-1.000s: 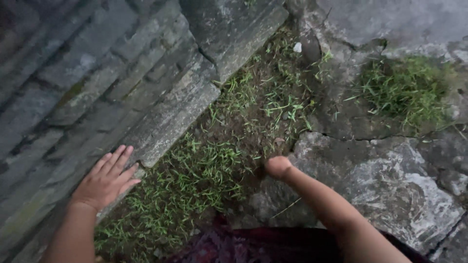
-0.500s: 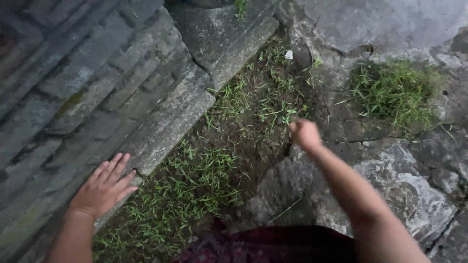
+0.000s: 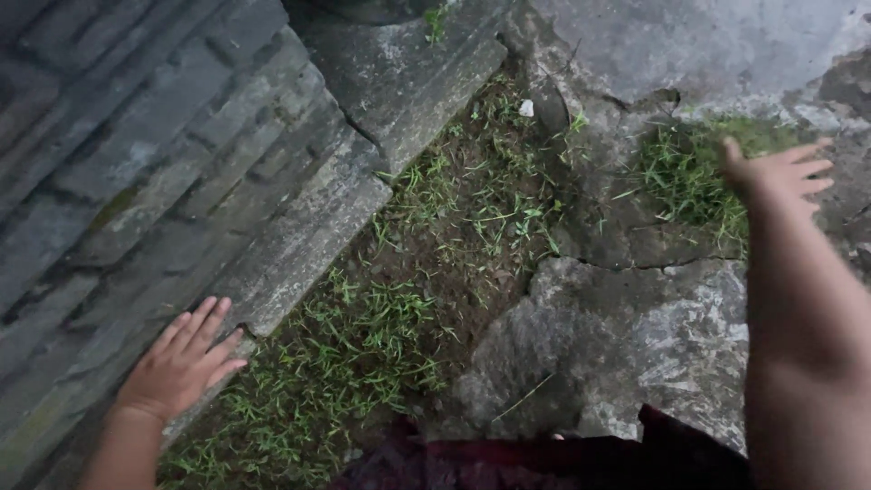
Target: Pulling weeds and grass from the ground by hand next to a stone wall
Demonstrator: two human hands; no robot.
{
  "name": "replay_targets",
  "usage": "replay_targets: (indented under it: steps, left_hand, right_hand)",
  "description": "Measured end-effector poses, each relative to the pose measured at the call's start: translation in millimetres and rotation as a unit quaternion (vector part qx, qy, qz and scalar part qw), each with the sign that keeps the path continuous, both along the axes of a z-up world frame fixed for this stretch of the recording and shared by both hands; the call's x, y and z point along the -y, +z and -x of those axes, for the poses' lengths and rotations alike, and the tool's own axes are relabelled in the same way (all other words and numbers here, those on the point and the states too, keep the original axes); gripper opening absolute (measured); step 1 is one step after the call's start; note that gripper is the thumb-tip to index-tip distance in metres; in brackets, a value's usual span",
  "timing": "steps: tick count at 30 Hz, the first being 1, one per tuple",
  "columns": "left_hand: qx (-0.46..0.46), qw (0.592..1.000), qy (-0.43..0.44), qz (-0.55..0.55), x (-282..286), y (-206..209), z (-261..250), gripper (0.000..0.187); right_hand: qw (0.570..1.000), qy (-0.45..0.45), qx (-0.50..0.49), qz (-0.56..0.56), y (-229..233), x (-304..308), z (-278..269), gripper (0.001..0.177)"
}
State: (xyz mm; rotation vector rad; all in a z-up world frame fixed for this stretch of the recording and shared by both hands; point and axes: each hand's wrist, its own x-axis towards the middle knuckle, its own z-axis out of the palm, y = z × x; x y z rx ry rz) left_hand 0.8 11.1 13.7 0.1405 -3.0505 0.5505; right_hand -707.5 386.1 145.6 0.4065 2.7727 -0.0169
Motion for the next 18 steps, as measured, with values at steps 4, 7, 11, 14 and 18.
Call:
replay_targets:
  steps: [4, 7, 11, 14, 18]
  left_hand:
    - [-0.001, 1.000, -0.013, 0.021, 1.1, -2.4, 0.1, 0.051]
    - [-0.025, 1.000, -0.013, 0.000, 1.8, -5.8, -1.5, 0.047]
    - [-0.009, 1.000, -0.003, 0.004, 1.8, -10.4, -0.5, 0.047]
    - [0.009, 1.000, 0.003, -0.002, 4.8, -9.8, -1.2, 0.046]
    - [0.015, 1.000, 0.011, 0.010, -0.6, -1.8, -0.1, 0.049]
  right_hand:
    - [0.971, 0.180, 0.009, -0.160, -65.5, 36.3, -51.8, 0.107]
    - [0.918, 0.350, 0.144, -0.121, -108.7, 74.2, -136.6, 0.055]
    - [0.821, 0.499, 0.268, -0.077, -220.5, 82.0, -219.5, 0.063]
    - [0.795, 0.565, 0.215, -0.048, -323.7, 64.5, -238.3, 0.089]
    - [0.769, 0.590, 0.242, -0.047, -355.8, 61.2, -243.5, 0.034]
